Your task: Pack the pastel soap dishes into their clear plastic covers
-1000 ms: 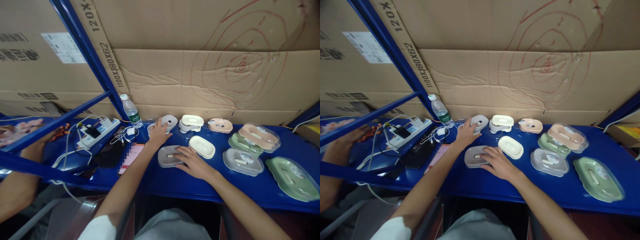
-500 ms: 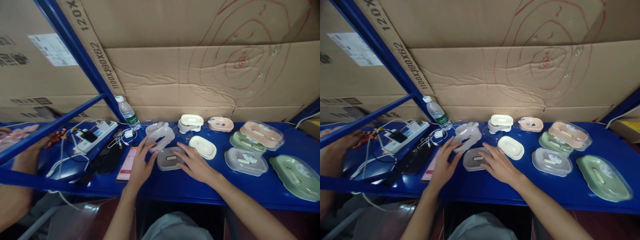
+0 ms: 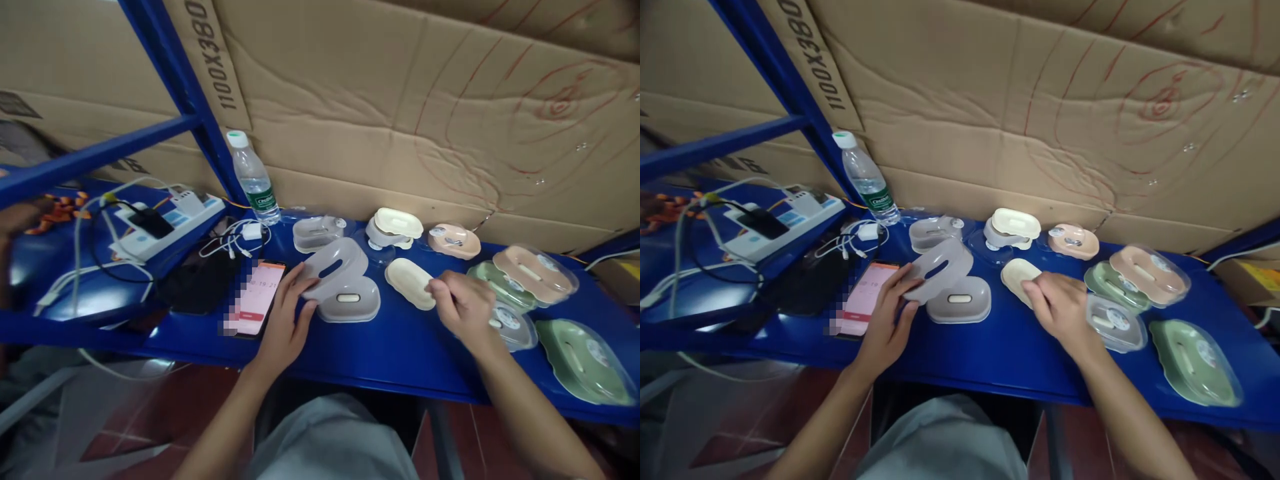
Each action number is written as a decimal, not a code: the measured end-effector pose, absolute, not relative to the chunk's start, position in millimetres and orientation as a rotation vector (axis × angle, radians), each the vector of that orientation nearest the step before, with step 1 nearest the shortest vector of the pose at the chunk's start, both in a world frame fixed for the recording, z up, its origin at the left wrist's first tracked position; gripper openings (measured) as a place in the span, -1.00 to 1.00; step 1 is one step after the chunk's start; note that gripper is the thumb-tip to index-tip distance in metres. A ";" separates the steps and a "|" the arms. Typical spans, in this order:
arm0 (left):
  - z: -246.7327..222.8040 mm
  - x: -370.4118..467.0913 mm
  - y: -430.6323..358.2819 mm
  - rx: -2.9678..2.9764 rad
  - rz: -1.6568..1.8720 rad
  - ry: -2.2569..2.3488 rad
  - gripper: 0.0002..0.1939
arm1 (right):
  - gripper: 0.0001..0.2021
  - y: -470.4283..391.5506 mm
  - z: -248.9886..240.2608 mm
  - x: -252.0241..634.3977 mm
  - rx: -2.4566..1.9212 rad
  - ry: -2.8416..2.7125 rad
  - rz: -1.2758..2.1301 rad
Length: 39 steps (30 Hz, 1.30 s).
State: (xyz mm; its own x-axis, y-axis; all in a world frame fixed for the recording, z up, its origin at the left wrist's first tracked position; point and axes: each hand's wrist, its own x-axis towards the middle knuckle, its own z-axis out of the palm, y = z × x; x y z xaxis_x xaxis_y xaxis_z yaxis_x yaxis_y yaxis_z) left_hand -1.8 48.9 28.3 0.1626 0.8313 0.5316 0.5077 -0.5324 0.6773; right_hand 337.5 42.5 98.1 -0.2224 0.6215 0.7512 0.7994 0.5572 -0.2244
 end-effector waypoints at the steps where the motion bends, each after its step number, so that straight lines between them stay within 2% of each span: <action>1: 29.0 -2.1 47.8 2.108 1.310 1.271 -0.64 | -0.84 44.6 93.5 328.6 -1.107 -1.945 -0.297; 2: 29.7 -2.4 47.0 2.112 1.303 1.270 -0.65 | -0.87 46.9 86.7 319.8 -1.080 -1.944 -0.324; 5: 31.6 -3.0 46.3 2.116 1.264 1.291 -0.65 | -0.60 51.5 61.4 301.5 -1.049 -2.087 -0.288; 9: 32.7 -3.5 47.2 2.157 1.239 1.284 -0.66 | -0.36 50.5 44.8 297.4 -1.111 -2.291 -0.060; 15: 32.1 -1.9 48.4 2.148 1.250 1.344 -0.66 | -0.21 52.4 48.6 296.6 -1.067 -2.369 0.052; 19: 31.8 1.4 52.2 2.171 1.254 1.460 -0.68 | -0.31 55.1 48.3 296.3 -1.102 -2.371 0.025; 26: 27.9 1.6 60.2 2.146 1.153 1.569 -0.69 | -0.83 56.1 55.3 300.4 -1.011 -2.376 0.032; 28: 25.8 1.9 60.6 2.140 1.108 1.584 -0.67 | -0.80 58.9 56.9 302.5 -1.088 -2.348 -0.004; 35: 25.4 10.6 53.9 2.210 0.946 1.572 -0.39 | -0.48 81.8 52.5 309.7 -1.485 -2.409 -0.033; 39: 27.5 9.7 48.9 2.348 1.106 1.532 -0.48 | -0.47 88.6 48.2 312.8 -1.492 -2.463 0.030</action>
